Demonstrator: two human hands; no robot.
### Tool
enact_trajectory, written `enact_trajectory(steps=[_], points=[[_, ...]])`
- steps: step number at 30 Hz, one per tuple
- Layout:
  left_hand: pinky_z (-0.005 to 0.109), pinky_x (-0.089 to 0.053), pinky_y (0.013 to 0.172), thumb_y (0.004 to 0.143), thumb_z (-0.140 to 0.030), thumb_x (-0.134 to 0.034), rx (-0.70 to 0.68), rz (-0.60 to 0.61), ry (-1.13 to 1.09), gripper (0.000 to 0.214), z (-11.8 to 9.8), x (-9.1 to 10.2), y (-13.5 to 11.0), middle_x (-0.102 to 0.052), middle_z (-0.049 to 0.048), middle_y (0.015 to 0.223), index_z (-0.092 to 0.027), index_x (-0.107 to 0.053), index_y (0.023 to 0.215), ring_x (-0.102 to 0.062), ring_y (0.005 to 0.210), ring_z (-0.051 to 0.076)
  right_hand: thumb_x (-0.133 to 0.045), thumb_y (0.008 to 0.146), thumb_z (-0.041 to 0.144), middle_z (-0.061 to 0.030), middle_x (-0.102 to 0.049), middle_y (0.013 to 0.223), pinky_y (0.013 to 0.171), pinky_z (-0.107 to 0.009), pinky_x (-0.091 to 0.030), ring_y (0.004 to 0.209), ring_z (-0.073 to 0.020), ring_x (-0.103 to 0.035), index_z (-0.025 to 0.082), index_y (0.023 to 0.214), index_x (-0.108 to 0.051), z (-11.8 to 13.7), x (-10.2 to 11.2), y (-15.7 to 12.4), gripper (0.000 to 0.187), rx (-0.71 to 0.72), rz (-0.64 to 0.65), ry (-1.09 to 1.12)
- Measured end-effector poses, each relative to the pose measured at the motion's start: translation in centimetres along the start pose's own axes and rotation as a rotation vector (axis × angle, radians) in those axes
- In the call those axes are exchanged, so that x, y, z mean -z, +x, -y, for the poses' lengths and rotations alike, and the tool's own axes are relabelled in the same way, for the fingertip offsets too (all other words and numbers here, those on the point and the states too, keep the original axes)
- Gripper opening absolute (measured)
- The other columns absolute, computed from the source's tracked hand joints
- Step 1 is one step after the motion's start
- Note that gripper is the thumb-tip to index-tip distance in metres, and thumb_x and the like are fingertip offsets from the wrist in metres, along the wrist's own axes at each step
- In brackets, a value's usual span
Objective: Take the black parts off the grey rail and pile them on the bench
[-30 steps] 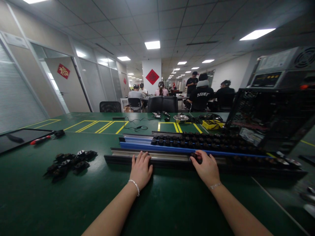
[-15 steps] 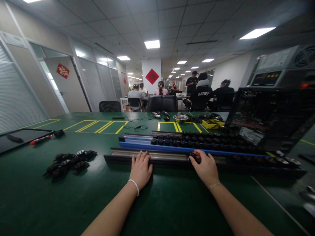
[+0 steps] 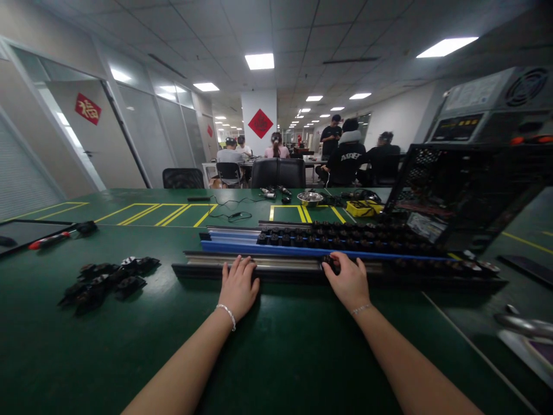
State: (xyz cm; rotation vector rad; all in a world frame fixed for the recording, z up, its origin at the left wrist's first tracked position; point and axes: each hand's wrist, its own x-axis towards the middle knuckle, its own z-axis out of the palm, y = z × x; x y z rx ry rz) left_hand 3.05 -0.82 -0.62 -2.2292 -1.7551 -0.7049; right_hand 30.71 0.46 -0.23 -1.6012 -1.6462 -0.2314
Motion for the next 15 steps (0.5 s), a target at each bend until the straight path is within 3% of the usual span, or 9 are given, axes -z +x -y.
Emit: enact_trajectory(steps=[15], points=[[0.054, -0.015, 0.106, 0.082, -0.029, -0.041, 0.002, 0.016, 0.021, 0.033, -0.01, -0.10, -0.05, -0.048, 0.0063, 0.131, -0.022, -0.052, 0.112, -0.028, 0.129, 0.025, -0.044, 0.078, 0.036, -0.0026, -0.066, 0.084, 0.098, -0.048, -0.021, 0.079, -0.0181, -0.060, 0.022, 0.096, -0.053, 0.56, 0.29, -0.24, 0.024, 0.010, 0.026, 0.018]])
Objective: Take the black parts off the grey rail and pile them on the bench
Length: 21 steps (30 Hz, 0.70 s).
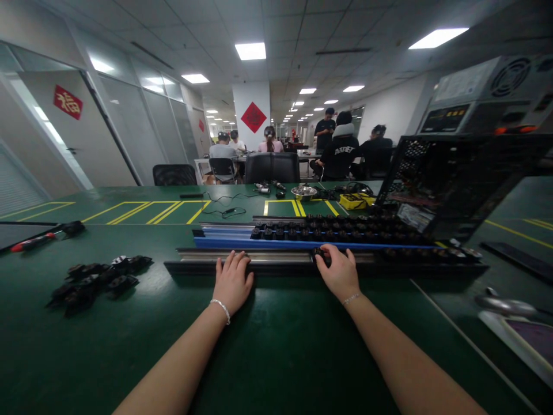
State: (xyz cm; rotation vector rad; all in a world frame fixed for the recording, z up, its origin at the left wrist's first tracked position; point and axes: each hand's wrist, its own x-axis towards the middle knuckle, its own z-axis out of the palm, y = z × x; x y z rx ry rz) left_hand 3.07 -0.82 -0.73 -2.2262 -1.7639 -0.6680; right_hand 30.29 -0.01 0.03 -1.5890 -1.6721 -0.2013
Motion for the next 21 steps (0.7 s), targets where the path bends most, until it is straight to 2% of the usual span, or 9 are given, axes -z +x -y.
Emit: enact_trajectory(steps=[15, 21], points=[[0.055, -0.015, 0.106, 0.082, -0.029, -0.041, -0.008, -0.011, 0.003, 0.033, -0.05, 0.03, 0.02, -0.048, 0.0056, 0.131, -0.022, -0.051, 0.112, -0.028, 0.129, 0.026, -0.038, 0.077, 0.019, -0.0028, -0.067, 0.087, 0.099, -0.046, -0.023, 0.080, -0.0165, -0.060, 0.021, 0.099, -0.052, 0.40, 0.01, 0.00, 0.026, 0.057, 0.036, 0.030], [0.055, -0.016, 0.106, 0.081, -0.029, -0.042, -0.010, -0.018, 0.003, 0.032, 0.05, -0.05, -0.01, -0.049, 0.0055, 0.130, -0.022, -0.051, 0.111, -0.029, 0.129, 0.025, -0.043, 0.075, 0.023, -0.0041, -0.065, 0.093, 0.100, -0.051, -0.019, 0.087, -0.0200, -0.058, 0.020, 0.102, -0.051, 0.78, 0.08, 0.01, 0.028, 0.011, -0.005, -0.028]])
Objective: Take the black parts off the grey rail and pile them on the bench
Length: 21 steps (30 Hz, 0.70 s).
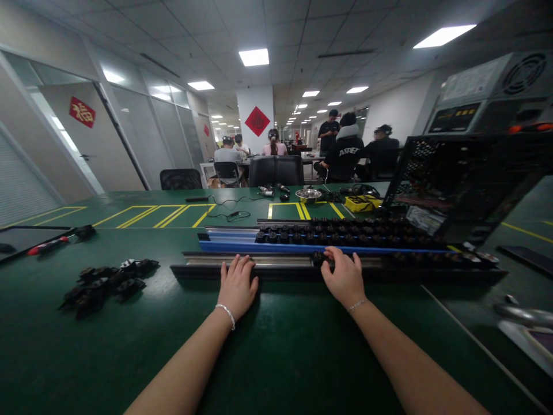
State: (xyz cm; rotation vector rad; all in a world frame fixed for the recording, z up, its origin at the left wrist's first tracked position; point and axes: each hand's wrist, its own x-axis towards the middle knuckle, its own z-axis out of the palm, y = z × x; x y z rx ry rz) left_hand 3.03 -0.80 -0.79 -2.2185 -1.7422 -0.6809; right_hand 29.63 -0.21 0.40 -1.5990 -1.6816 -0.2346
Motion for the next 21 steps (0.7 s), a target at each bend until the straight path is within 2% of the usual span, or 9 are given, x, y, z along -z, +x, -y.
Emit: enact_trajectory(steps=[3, 7, 21], points=[[0.055, -0.018, 0.105, 0.081, -0.029, -0.043, -0.002, -0.007, 0.004, 0.032, 0.02, -0.08, -0.01, -0.049, 0.0057, 0.130, -0.022, -0.052, 0.111, -0.029, 0.129, 0.025, -0.044, 0.076, 0.027, -0.0042, -0.065, 0.089, 0.099, -0.051, -0.020, 0.088, -0.0207, -0.056, 0.020, 0.093, -0.055, 0.22, 0.17, 0.03, 0.022, -0.046, 0.010, -0.055], [0.055, -0.017, 0.105, 0.082, -0.028, -0.042, -0.006, -0.006, 0.008, 0.032, 0.03, -0.10, -0.02, -0.048, 0.0055, 0.131, -0.022, -0.051, 0.111, -0.029, 0.129, 0.025, -0.042, 0.077, 0.028, -0.0032, -0.065, 0.084, 0.100, -0.050, -0.018, 0.088, -0.0198, -0.056, 0.021, 0.079, -0.058, 0.29, 0.21, 0.00, 0.017, -0.035, 0.060, -0.063], [0.056, -0.016, 0.105, 0.082, -0.028, -0.041, -0.003, 0.005, -0.001, 0.032, 0.02, -0.07, 0.08, -0.048, 0.0058, 0.131, -0.021, -0.051, 0.112, -0.028, 0.129, 0.026, -0.043, 0.077, 0.027, -0.0012, -0.067, 0.085, 0.102, -0.049, -0.015, 0.093, -0.0197, -0.054, 0.023, 0.075, -0.062, 0.36, 0.16, -0.12, 0.019, 0.046, 0.080, -0.008]])
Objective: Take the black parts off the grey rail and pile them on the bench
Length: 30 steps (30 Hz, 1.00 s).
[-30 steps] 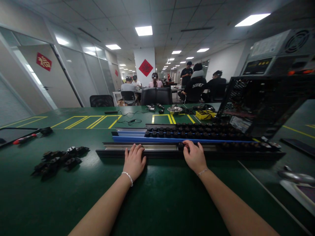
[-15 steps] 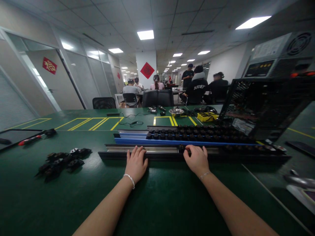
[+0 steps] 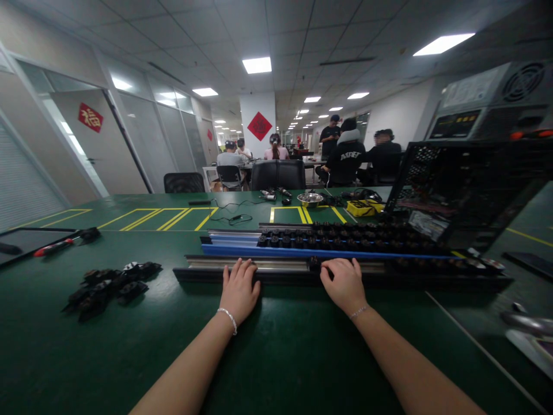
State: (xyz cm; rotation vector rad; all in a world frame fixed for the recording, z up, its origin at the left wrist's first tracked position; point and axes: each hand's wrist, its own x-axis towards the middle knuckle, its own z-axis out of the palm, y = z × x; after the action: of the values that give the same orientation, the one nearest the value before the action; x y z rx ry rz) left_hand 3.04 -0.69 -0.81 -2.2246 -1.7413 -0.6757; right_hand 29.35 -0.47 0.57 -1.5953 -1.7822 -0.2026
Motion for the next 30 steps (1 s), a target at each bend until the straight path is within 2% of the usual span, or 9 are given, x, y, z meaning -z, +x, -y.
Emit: enact_trajectory(steps=[24, 30], points=[[0.055, -0.015, 0.106, 0.076, -0.027, -0.049, -0.009, 0.000, -0.023, 0.038, 0.15, 0.08, -0.10, -0.048, 0.0062, 0.131, -0.022, -0.051, 0.114, -0.029, 0.129, 0.025, -0.044, 0.078, 0.026, -0.0026, -0.067, 0.095, 0.102, -0.053, -0.013, 0.098, -0.0201, -0.055, 0.024, 0.090, -0.065, 0.70, -0.01, -0.16, 0.024, 0.186, 0.049, 0.006], [0.054, -0.014, 0.107, 0.078, -0.025, -0.046, -0.005, 0.011, -0.017, 0.038, -0.01, 0.43, -0.08, -0.047, 0.0065, 0.132, -0.022, -0.050, 0.115, -0.029, 0.129, 0.025, -0.043, 0.079, 0.026, -0.0024, -0.066, 0.100, 0.103, -0.054, -0.013, 0.102, -0.0204, -0.053, 0.024, 0.095, -0.063, 0.92, 0.18, -0.07, 0.026, 0.193, 0.128, 0.010]])
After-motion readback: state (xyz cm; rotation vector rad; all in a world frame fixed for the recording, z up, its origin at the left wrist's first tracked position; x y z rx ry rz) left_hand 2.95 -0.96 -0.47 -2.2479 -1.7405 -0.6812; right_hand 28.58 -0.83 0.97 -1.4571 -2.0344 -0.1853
